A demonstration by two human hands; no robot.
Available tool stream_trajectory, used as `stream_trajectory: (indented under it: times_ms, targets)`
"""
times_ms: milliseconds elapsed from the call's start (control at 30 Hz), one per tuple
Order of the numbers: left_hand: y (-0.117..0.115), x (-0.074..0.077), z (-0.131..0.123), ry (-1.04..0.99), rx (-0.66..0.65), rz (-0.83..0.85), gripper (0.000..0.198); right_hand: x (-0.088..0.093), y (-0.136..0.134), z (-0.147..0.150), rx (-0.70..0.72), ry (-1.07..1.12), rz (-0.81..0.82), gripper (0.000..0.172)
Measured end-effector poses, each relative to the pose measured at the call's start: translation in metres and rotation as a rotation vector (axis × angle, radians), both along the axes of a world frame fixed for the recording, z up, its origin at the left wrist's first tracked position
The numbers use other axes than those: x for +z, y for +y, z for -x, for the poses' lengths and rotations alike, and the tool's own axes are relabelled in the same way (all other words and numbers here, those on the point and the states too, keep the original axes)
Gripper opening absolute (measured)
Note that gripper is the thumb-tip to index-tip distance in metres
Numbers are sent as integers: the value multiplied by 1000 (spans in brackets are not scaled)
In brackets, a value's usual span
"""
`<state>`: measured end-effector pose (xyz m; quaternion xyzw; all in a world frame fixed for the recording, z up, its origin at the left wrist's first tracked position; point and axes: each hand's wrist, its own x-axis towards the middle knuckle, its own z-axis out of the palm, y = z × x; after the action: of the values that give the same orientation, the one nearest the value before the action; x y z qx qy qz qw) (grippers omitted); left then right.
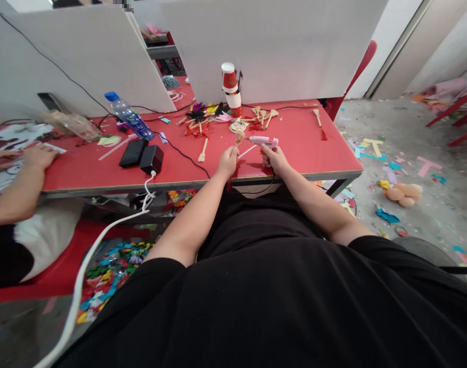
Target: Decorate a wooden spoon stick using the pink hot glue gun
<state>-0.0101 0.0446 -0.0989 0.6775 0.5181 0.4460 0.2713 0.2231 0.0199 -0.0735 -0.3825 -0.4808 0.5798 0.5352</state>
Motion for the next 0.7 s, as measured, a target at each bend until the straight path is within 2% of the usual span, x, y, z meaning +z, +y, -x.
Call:
stream_trajectory:
  times_ms: [400,700]
  targets:
    - [-6,5,-2,-1,-9,-6,42,-2,0,3,44,-93,-43,52]
    - [-6,5,-1,-1,-13,-13,53,-4,4,7,-14,-141,-20,47]
